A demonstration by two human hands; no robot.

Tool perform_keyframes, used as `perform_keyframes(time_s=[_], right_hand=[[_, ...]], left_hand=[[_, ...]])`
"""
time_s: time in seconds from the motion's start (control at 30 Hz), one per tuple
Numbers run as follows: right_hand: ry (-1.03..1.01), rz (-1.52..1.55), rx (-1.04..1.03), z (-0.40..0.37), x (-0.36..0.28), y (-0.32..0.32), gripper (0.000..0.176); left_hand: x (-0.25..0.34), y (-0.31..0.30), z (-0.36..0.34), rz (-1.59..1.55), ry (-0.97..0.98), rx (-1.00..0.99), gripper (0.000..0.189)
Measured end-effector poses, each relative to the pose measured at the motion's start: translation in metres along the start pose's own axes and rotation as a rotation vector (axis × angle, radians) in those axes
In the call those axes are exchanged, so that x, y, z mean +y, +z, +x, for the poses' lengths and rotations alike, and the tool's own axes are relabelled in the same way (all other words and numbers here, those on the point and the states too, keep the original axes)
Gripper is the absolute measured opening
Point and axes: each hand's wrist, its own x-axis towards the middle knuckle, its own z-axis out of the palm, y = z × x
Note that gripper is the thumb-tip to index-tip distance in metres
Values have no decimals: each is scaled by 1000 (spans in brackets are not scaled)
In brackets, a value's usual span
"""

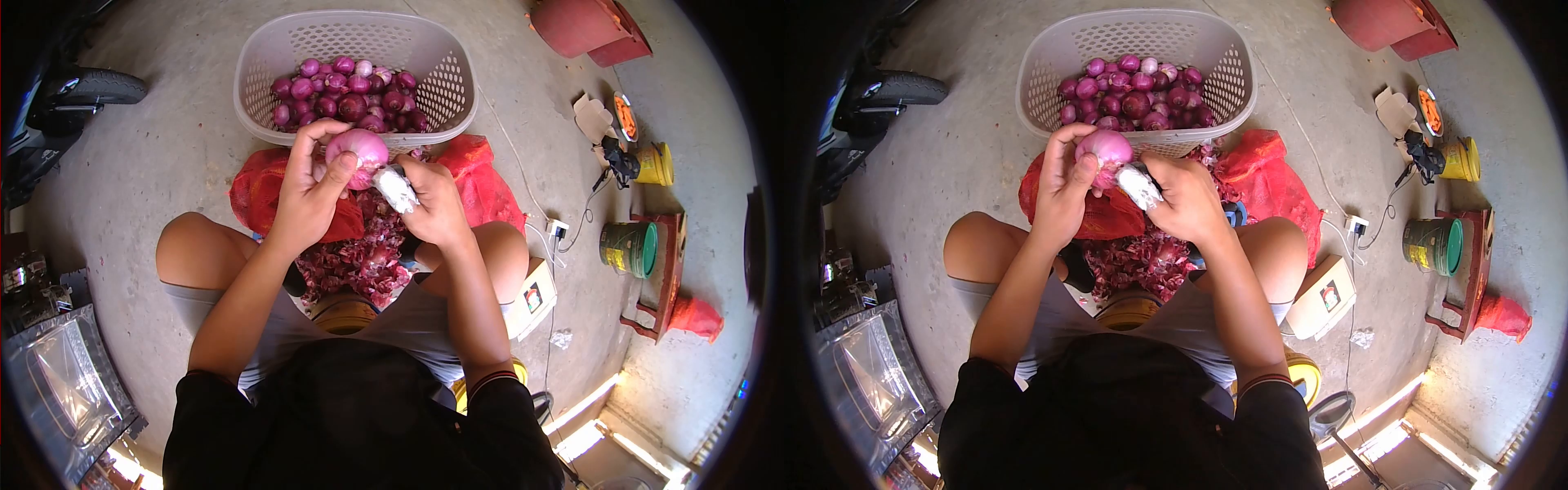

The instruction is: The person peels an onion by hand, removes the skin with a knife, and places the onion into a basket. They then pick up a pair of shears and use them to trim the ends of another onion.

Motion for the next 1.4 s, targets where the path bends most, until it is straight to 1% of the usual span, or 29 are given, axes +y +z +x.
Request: perform_keyframes(time_s=[0.1, 0.23, 0.33, 0.43, 0.53, 0.63, 0.73, 0.83, 0.93, 1.03, 1.07, 1.17, 1.2, 1.3, 1.4], right_hand=[[-188, -190, -58, 3, -4, -4, 17], [-172, -196, 8, 2, 2, -4, 26], [3, -140, 31, 0, -3, -8, 33], [-23, -190, 34, 2, 1, -6, 36], [-76, -224, 48, 2, 3, -3, 25], [-116, -226, 52, 2, 5, -3, 23], [-229, -176, 7, 3, 8, -2, 21], [-163, -144, -32, 3, 10, -2, 26], [-104, -121, -50, 1, 6, -6, 26], [-27, 58, 41, -3, 5, -5, 31], [3, 54, 49, -4, 3, -7, 38], [38, 94, 74, -5, 4, -10, 38], [26, 42, 60, -5, 5, -11, 38], [-47, 14, 12, 0, 10, -12, 37], [68, -3, 38, 0, -2, -12, 34]], left_hand=[[0, 0, 1, -12, -7, 17, 35], [4, -1, 1, -17, -26, 29, 34], [5, 0, 1, -19, -54, 22, 33], [4, 1, 1, -66, -50, -2, 32], [6, 3, 0, -115, -86, 12, 32], [4, 4, 0, -177, -148, 28, 32], [4, 4, -1, -233, -240, -5, 34], [0, 0, 0, -306, -257, -54, 33], [3, 3, 1, -509, -349, -31, 33], [0, -1, 3, -622, -418, -66, 37], [0, -3, 4, -625, -411, -87, 38], [3, -6, 5, -640, -398, -120, 40], [4, -6, 5, -653, -398, -114, 41], [2, -8, 7, -685, -405, -98, 41], [2, -8, 7, -708, -424, -103, 44]])
